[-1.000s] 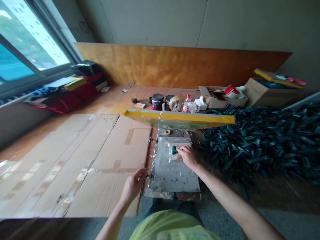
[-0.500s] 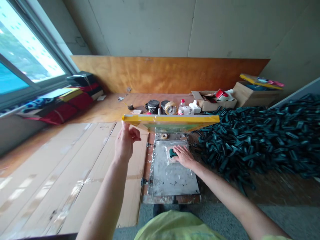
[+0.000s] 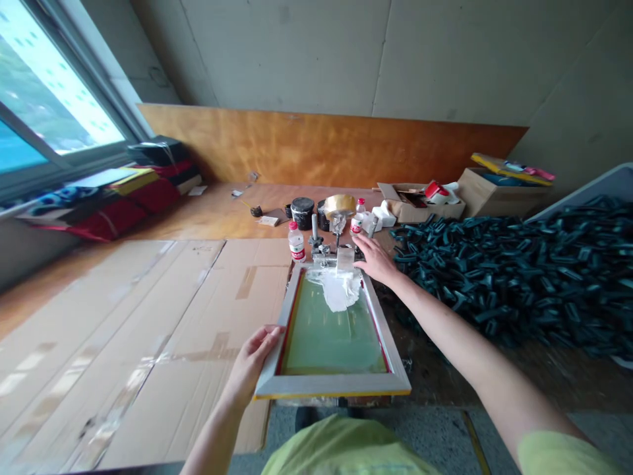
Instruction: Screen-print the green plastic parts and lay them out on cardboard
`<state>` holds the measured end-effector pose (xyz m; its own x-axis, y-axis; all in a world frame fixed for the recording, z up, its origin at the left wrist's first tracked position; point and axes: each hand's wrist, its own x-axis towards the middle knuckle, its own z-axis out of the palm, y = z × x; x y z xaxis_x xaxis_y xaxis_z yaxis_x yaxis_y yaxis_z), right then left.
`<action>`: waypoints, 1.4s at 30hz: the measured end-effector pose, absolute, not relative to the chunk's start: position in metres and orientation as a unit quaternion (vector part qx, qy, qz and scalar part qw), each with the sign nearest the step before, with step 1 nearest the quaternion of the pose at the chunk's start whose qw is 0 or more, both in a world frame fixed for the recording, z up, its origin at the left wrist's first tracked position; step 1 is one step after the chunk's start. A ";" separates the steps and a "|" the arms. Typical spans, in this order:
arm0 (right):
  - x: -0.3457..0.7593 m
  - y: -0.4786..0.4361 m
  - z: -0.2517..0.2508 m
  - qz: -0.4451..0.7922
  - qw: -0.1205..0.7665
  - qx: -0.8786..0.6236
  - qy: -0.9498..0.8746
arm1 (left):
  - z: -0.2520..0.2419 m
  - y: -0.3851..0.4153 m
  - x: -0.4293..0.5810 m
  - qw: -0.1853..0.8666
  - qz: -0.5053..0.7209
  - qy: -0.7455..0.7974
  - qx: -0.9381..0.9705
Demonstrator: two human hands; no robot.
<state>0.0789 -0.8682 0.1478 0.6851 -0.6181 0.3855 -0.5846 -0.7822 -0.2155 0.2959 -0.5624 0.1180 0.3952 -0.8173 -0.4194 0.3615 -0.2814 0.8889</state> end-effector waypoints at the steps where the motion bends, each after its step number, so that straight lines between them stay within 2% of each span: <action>1: 0.091 -0.868 0.149 -0.190 0.017 -0.930 0.315 | 0.112 -0.561 0.294 0.572 -0.515 -0.187 0.610; 5: 0.116 -0.869 0.150 -0.083 -0.023 -0.947 0.311 | 0.103 -0.562 0.290 0.575 -0.505 -0.191 0.615; 10: 0.121 -0.868 0.162 0.061 -0.004 -0.937 0.345 | 0.107 -0.562 0.288 0.578 -0.497 -0.188 0.619; 21: 0.114 -0.862 0.147 -0.015 -0.041 -0.975 0.217 | 0.108 -0.562 0.285 0.599 -0.488 -0.174 0.611; 29: 0.099 -0.861 0.131 0.014 -0.098 -0.958 0.270 | 0.115 -0.562 0.282 0.602 -0.474 -0.182 0.616; 42: 0.119 -0.849 0.154 0.074 -0.021 -0.912 0.403 | 0.107 -0.562 0.284 0.606 -0.468 -0.184 0.616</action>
